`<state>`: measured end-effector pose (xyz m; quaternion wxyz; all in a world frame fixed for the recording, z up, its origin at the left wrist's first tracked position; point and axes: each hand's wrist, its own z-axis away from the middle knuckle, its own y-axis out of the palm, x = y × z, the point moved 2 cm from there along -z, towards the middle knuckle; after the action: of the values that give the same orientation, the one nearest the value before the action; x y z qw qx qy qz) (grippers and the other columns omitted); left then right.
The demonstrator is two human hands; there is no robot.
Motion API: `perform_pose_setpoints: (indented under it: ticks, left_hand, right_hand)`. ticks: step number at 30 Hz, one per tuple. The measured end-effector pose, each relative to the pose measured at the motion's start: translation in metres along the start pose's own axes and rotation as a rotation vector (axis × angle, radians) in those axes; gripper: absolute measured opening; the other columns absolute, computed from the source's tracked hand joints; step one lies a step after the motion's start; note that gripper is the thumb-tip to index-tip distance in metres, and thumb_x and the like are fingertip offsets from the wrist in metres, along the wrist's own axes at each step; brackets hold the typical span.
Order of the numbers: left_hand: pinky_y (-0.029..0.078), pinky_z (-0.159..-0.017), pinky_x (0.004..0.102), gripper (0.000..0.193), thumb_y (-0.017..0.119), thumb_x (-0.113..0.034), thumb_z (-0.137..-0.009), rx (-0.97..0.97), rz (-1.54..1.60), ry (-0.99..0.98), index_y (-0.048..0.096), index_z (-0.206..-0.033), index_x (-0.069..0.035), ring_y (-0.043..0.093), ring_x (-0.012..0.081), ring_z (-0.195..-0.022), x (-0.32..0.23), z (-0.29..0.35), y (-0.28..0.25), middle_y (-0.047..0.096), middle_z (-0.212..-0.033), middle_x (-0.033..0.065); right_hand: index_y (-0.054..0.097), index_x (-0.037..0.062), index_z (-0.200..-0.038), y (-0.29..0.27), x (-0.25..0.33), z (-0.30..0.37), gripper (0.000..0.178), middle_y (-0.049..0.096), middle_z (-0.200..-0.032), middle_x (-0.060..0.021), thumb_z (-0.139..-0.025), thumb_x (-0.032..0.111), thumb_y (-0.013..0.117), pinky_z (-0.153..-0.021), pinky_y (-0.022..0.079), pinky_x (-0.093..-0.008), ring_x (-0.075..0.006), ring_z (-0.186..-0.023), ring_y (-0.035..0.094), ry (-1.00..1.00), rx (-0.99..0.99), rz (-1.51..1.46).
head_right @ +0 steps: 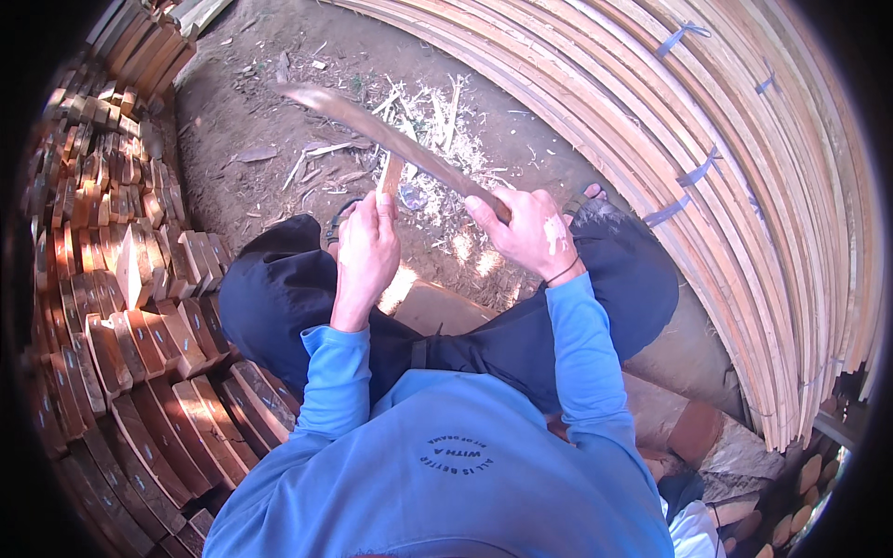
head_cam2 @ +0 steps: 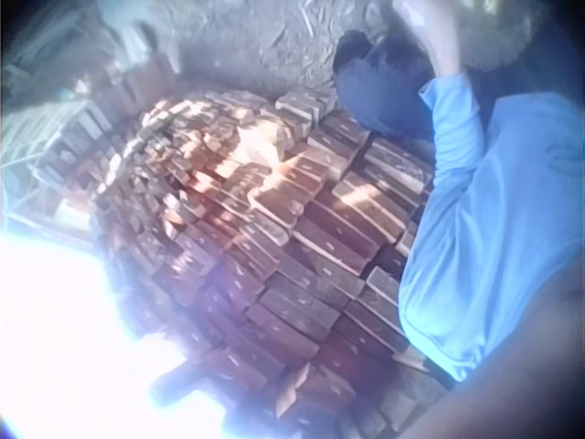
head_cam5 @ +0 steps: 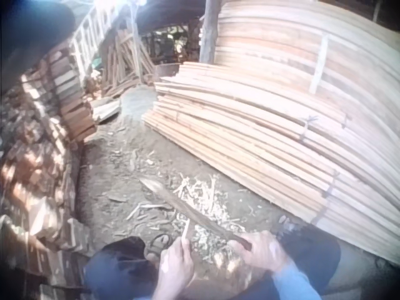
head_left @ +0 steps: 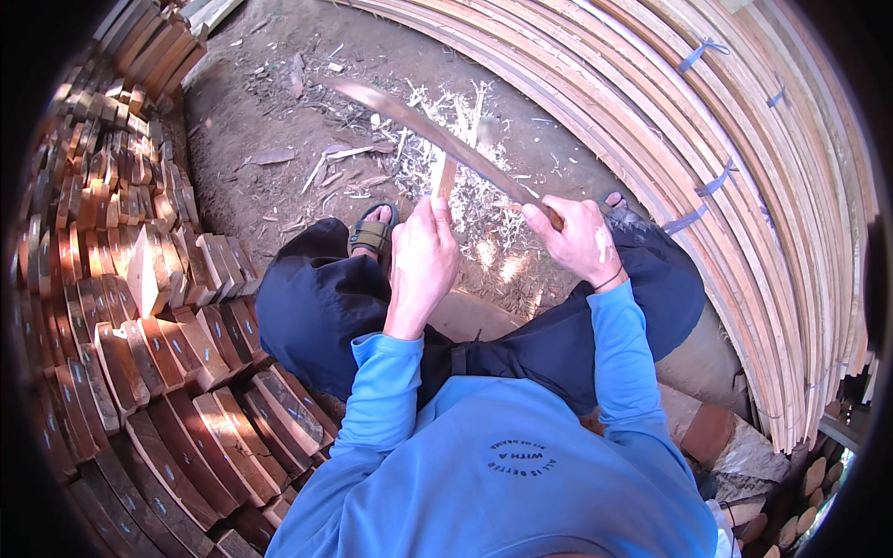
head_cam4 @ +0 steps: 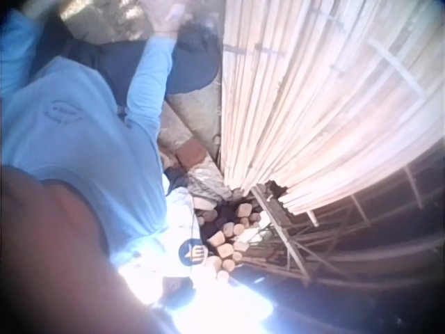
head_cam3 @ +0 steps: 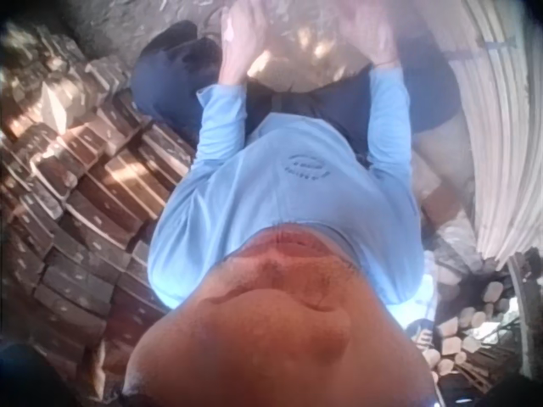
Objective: The person shaves a small piece of wood with a machete by hand, creating a pile of wood shavings on the dirt ground.
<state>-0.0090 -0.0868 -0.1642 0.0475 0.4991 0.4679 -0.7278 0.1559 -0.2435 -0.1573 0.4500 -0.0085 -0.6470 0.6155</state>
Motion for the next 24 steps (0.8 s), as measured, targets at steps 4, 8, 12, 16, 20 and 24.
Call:
perform_pose_setpoints:
  ticks: [4,8,12,16,20,24]
  left_hand:
    - [0.049,-0.062,0.0564,0.03,0.047,-0.021,-0.107,-0.092,-0.085,0.102,0.057,-0.091,0.002,0.066,0.0476,-0.07,0.011,0.001,0.006,0.064,-0.071,0.0283]
    - [0.049,-0.06,0.0562,0.028,0.05,-0.02,-0.106,-0.106,-0.164,0.141,0.057,-0.089,0.002,0.065,0.0475,-0.066,0.023,0.004,0.009,0.063,-0.067,0.0287]
    - [0.049,-0.059,0.0555,0.027,0.051,-0.02,-0.106,-0.096,-0.176,0.122,0.057,-0.09,0.001,0.065,0.0473,-0.065,0.02,0.002,0.008,0.062,-0.065,0.0281]
    - [0.049,-0.058,0.0549,0.027,0.05,-0.02,-0.106,-0.002,-0.174,0.134,0.057,-0.091,0.001,0.065,0.0475,-0.065,0.024,0.008,0.012,0.061,-0.064,0.0281]
    - [0.046,-0.064,0.0542,0.028,0.046,-0.02,-0.108,0.037,-0.099,0.089,0.056,-0.091,0.0,0.062,0.0456,-0.068,0.006,0.013,0.001,0.062,-0.072,0.0245]
    - [0.047,-0.059,0.056,0.027,0.049,-0.021,-0.107,-0.036,-0.051,0.083,0.057,-0.093,0.0,0.064,0.0467,-0.066,-0.003,0.007,-0.008,0.062,-0.067,0.0256]
  right_hand:
    - [0.074,0.0045,-0.088,-0.004,0.01,0.011,0.053,0.063,-0.064,-0.0214,-0.093,0.057,0.065,-0.063,0.051,-0.0499,-0.042,-0.067,0.067,-0.053,0.061,0.038]
    - [0.072,0.0029,-0.082,-0.001,0.008,0.012,0.05,0.06,-0.063,-0.0221,-0.093,0.052,0.067,-0.059,0.049,-0.0486,-0.0426,-0.063,0.064,-0.135,-0.024,0.127]
    - [0.07,0.002,-0.078,0.014,0.002,0.006,0.052,0.06,-0.063,-0.0227,-0.094,0.052,0.066,-0.06,0.049,-0.0494,-0.0437,-0.064,0.063,-0.116,-0.083,0.167]
    - [0.076,0.0037,-0.097,0.017,-0.001,-0.012,0.062,0.071,-0.081,-0.0253,-0.094,0.063,0.057,-0.079,0.055,-0.0531,-0.0457,-0.083,0.07,0.088,0.037,0.172]
    - [0.065,-0.0048,-0.077,0.02,-0.024,-0.026,0.065,0.061,-0.069,-0.0285,-0.099,0.056,0.055,-0.068,0.047,-0.0514,-0.0464,-0.072,0.063,0.127,-0.155,0.013]
    - [0.064,-0.0038,-0.078,0.015,-0.016,-0.014,0.061,0.059,-0.067,-0.0257,-0.101,0.052,0.057,-0.063,0.044,-0.0485,-0.043,-0.064,0.06,0.106,-0.16,-0.108]
